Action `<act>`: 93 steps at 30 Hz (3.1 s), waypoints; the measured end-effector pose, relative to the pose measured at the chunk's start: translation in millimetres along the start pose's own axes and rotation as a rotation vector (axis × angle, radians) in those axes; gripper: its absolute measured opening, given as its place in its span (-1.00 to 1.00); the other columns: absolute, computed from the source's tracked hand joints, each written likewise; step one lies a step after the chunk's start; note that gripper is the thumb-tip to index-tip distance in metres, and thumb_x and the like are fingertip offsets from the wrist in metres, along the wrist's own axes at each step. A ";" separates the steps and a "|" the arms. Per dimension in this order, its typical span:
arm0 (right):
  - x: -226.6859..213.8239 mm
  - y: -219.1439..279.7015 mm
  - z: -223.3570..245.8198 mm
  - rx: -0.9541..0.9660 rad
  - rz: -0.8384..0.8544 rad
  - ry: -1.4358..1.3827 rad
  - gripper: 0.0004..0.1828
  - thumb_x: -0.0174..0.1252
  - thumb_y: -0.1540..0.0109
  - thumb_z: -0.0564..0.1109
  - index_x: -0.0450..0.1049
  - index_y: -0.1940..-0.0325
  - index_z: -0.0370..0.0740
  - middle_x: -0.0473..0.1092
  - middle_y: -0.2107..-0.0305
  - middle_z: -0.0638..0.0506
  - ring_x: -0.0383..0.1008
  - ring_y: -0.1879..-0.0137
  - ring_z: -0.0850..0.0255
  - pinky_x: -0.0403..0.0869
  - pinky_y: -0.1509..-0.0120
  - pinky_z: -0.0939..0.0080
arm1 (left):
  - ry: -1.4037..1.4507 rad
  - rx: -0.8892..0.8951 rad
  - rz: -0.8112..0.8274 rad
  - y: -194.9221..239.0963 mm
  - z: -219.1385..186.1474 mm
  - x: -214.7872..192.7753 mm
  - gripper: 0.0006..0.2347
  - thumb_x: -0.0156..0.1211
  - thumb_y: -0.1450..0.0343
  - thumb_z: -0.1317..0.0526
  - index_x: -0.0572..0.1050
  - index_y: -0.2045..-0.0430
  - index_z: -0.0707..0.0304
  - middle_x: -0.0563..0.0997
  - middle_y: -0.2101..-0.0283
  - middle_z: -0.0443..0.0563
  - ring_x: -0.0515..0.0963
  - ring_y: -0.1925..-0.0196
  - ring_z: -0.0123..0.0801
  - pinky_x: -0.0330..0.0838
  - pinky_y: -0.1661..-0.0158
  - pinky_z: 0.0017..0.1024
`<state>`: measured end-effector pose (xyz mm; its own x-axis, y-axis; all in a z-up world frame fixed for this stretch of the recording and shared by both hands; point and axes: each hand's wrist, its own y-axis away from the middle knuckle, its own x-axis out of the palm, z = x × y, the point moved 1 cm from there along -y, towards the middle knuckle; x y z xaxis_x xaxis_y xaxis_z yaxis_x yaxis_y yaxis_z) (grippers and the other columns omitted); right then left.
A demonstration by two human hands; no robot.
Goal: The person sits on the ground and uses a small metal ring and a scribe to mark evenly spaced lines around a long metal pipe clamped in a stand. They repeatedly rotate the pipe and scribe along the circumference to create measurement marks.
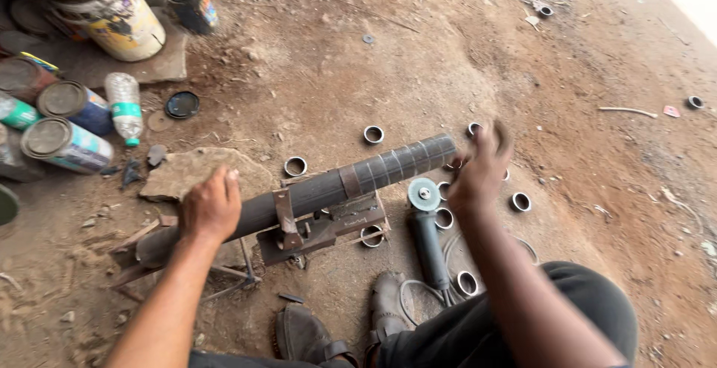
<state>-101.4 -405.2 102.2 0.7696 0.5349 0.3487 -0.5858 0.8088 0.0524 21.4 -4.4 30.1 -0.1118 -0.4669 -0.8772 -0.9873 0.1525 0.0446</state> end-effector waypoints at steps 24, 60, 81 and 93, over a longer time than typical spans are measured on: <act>36.6 121.2 43.6 -0.523 1.257 0.612 -0.76 0.43 -0.24 -0.11 0.58 0.05 -0.16 0.59 0.19 0.04 0.66 0.09 0.24 0.64 0.01 0.29 | 0.519 0.550 0.426 104.5 -148.3 -42.1 -0.78 0.05 -0.50 0.14 0.60 0.24 0.28 0.70 0.40 0.04 0.71 0.40 -0.38 0.63 0.35 -0.36; 35.0 62.4 61.2 -0.519 1.334 0.529 -0.87 0.26 -0.33 -0.23 0.61 0.04 -0.21 0.61 0.15 -0.02 0.69 0.08 0.25 0.73 0.04 0.26 | 0.591 0.544 0.283 90.4 -133.5 -59.4 -0.81 0.13 -0.45 0.11 0.63 0.33 0.18 0.75 0.34 0.01 0.75 0.34 -0.36 0.70 0.27 -0.31; -5.3 -66.9 40.8 -0.528 0.806 1.466 -0.81 0.28 -0.27 -0.04 0.67 0.08 -0.06 0.59 0.18 0.04 0.64 0.22 0.22 0.63 0.08 0.18 | -0.305 0.095 0.634 9.6 -14.6 -28.1 -0.17 0.48 -0.26 -0.02 0.08 -0.42 -0.07 0.18 -0.48 0.04 0.22 -0.50 -0.17 0.11 -0.45 -0.25; -8.2 -66.8 41.8 -0.566 0.790 1.415 -0.84 0.27 -0.29 -0.05 0.66 0.09 -0.08 0.58 0.20 0.04 0.63 0.25 0.25 0.64 0.11 0.21 | -0.247 0.085 0.665 2.7 -7.9 -12.2 -0.28 0.55 -0.19 0.08 0.30 -0.28 -0.09 0.54 -0.21 0.03 0.53 -0.29 -0.16 0.42 -0.26 -0.23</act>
<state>-79.2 -473.8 135.0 0.1508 0.3479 -0.9253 -0.9883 0.0755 -0.1327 19.2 -5.2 44.6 -0.6481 -0.0425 -0.7604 -0.7058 0.4084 0.5788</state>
